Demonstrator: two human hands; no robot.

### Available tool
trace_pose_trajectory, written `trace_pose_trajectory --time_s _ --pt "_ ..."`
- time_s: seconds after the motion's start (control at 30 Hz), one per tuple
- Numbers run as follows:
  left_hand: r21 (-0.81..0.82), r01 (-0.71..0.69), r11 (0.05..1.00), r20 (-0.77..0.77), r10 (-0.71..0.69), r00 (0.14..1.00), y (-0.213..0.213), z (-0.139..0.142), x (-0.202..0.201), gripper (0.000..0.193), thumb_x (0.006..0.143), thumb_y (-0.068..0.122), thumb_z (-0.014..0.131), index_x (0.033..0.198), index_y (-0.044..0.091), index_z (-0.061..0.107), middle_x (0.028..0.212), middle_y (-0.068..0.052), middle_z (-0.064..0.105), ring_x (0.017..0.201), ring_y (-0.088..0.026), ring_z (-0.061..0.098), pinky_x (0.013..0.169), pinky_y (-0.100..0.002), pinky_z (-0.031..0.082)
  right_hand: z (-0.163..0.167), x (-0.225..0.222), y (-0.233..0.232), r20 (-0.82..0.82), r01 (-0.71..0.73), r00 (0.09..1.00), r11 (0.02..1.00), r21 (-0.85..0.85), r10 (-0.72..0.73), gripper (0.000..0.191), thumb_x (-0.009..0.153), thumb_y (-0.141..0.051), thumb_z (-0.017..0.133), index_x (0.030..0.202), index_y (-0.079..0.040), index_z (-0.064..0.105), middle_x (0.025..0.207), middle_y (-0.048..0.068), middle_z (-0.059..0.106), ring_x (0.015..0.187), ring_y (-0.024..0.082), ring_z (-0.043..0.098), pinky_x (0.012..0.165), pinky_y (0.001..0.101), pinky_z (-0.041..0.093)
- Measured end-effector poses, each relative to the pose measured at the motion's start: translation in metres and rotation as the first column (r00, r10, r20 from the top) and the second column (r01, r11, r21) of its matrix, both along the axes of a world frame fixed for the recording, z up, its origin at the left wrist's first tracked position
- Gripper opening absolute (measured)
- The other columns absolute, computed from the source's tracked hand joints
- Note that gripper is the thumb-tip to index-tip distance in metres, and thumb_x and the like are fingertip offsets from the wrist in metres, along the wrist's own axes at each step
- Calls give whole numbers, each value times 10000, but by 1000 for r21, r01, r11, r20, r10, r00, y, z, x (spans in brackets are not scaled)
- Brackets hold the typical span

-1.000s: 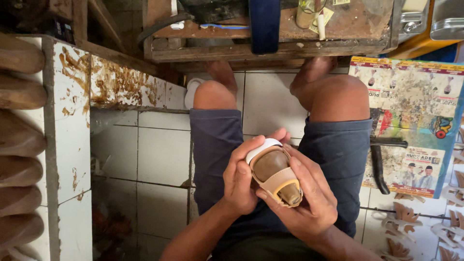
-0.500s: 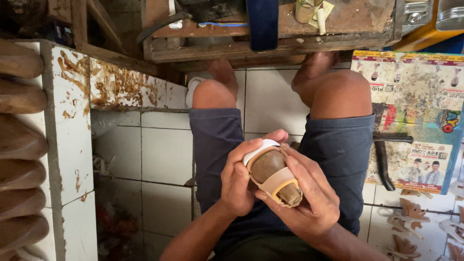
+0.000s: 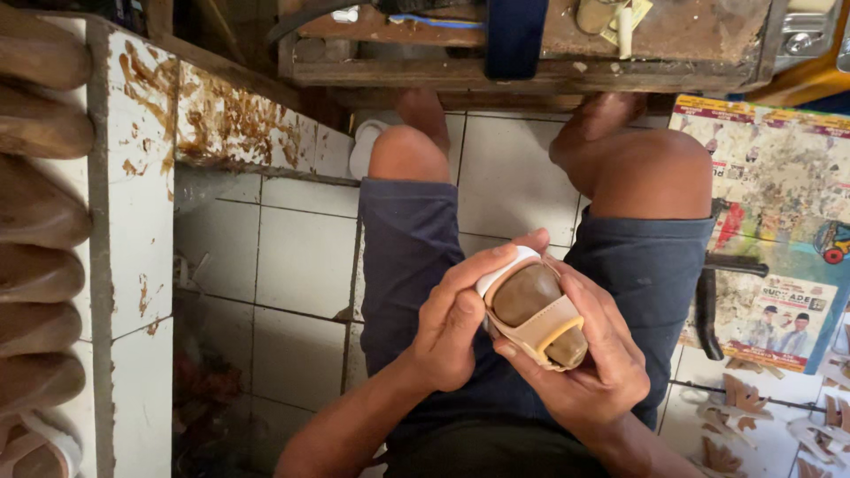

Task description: The person sits on the floor assembling a sandal: they fit the strapped upper over a wooden shoe last, press and trim the sole edge with a hand blade, heat the sole over a small gas burner, and press the sole and upper together by hand, working the piece over repeatedly.

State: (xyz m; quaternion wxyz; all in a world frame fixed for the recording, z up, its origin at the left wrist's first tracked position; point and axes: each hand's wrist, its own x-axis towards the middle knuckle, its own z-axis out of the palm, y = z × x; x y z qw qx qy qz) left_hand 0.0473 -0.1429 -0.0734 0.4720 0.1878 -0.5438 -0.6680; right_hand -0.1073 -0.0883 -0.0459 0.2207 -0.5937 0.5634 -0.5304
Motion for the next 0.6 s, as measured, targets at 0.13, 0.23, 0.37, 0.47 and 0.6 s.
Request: trace_pose_trajectory --time_s 0.13,0.23,0.37,0.47,0.6 --pt "-16 34 999 38 -33 999 -3 4 5 460 1227 307 335 1591 29 384 1602 -283 418 1484 -314 494 1257 -405 416 -7 -1 4 33 -23 999 1000 5 23 847 722 -87 931 1439 -2 489 1350 275 627 1263 378 675 1059 425 575" --pt "-91 96 991 138 -83 987 -10 10 13 478 1227 328 353 1596 25 380 1621 -271 388 1504 -314 464 1264 -390 399 -15 -2 7 59 -34 998 999 -12 34 842 718 -93 929 1433 -12 490 1345 293 623 1263 395 672 1058 436 570" --pt "-246 -16 969 251 80 965 -27 20 19 569 1163 432 344 1559 25 308 1550 -217 425 1421 -289 506 1233 -386 426 -22 -13 1 68 -99 992 994 -42 102 842 736 -116 941 1428 -22 470 1342 314 617 1244 399 681 1033 427 575" --pt "258 25 966 462 -146 875 -43 26 21 638 1110 457 339 1574 32 442 1217 -253 573 1110 -282 577 1025 -383 493 -21 -33 -7 -78 -200 978 970 -134 191 771 759 -108 927 1388 -34 486 1320 327 600 1218 440 669 1034 466 569" --pt "710 364 603 126 -618 776 -47 30 22 691 1064 483 383 1580 27 448 1342 -133 656 1163 -192 636 993 -353 524 -17 -72 -8 -363 -515 827 838 -180 430 588 755 -121 862 1259 -58 567 1267 342 627 1205 509 658 1077 649 509"
